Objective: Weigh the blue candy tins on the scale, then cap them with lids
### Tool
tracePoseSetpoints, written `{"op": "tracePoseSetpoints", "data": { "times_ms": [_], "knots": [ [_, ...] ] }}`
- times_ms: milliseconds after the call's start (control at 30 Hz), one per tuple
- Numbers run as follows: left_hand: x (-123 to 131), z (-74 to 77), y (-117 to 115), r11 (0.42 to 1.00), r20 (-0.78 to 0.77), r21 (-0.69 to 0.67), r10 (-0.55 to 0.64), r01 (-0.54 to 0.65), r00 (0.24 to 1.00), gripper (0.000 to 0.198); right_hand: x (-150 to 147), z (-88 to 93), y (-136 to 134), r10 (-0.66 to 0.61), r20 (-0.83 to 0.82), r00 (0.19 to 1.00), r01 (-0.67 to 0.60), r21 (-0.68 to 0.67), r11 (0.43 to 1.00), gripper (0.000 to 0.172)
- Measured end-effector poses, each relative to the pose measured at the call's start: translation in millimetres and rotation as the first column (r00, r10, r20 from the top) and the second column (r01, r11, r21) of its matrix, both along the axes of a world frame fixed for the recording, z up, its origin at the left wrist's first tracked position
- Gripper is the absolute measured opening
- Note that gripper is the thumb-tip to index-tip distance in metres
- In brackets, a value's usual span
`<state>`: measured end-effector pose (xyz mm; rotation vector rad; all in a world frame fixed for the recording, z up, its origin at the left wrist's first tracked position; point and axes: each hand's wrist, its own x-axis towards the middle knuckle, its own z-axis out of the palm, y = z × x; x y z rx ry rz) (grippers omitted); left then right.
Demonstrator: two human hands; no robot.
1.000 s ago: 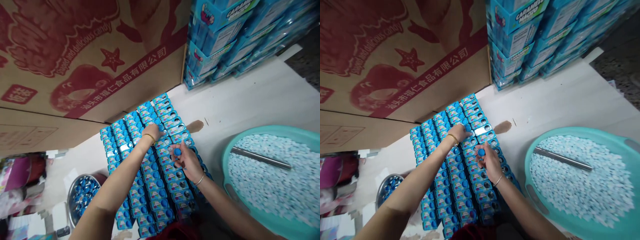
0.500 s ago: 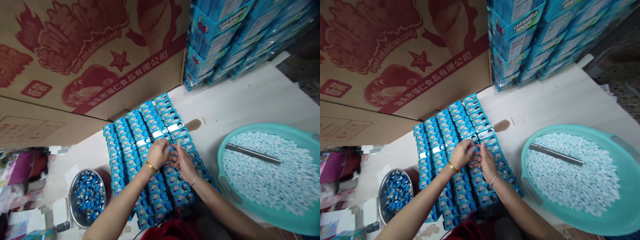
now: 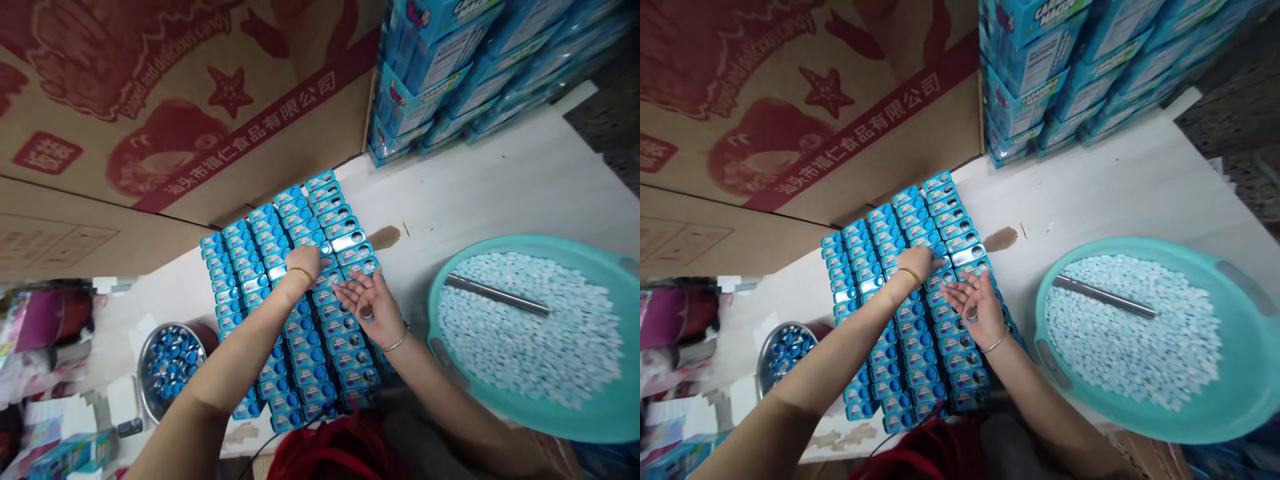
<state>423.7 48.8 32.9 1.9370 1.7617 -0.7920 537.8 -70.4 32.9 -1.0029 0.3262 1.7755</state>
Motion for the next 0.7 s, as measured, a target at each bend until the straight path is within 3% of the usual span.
{"op": "tracePoseSetpoints", "data": {
  "times_ms": [100, 167, 233, 300, 367, 500, 567, 633, 700],
  "knots": [
    [-4, 11.6, -19, 0.996, 0.101, 0.084, -0.022, 0.013, 0.995, 0.033, -1, 4.7, -5, -0.105, 0.042, 0.994, 0.104, 0.018, 0.994, 0.042],
    [-7, 24.5, -43, 0.984, 0.334, 0.167, -0.115, 0.061, 0.935, 0.028, -2, 6.2, -9, -0.186, 0.076, 0.98, 0.185, 0.014, 0.983, 0.042],
    [-10, 36.7, -74, 0.959, 0.6, 0.236, -0.273, 0.16, 0.752, 0.028, -4, 6.8, -14, -0.217, 0.086, 0.972, 0.219, -0.009, 0.976, 0.043],
    [-13, 44.1, -105, 0.92, 0.727, 0.282, -0.391, 0.273, 0.564, 0.032, -9, 8.1, -17, -0.177, 0.075, 0.981, 0.18, -0.033, 0.983, 0.044],
    [-15, 45.1, -127, 0.896, 0.751, 0.309, -0.435, 0.318, 0.496, 0.03, -16, 10.7, -20, -0.106, 0.082, 0.991, 0.109, -0.03, 0.994, 0.047],
    [-14, 33.9, -135, 0.945, 0.783, 0.255, -0.326, 0.206, 0.53, 0.026, -25, 15.2, -27, -0.047, 0.246, 0.968, 0.045, 0.014, 0.999, 0.053],
    [-12, 25.8, -122, 0.982, 0.757, 0.187, -0.151, 0.011, 0.636, 0.023, -24, 13.2, -31, -0.032, 0.396, 0.918, 0.019, 0.037, 0.999, 0.053],
    [-10, 18.0, -102, 0.974, 0.639, 0.131, 0.058, -0.183, 0.767, 0.018, -19, 7.6, -35, -0.007, 0.545, 0.838, -0.034, 0.065, 0.997, 0.052],
    [-7, 11.7, -81, 0.969, 0.452, 0.087, 0.167, -0.23, 0.876, 0.017, -12, 0.2, -39, 0.015, 0.655, 0.756, -0.093, 0.084, 0.992, 0.051]
  ]
}}
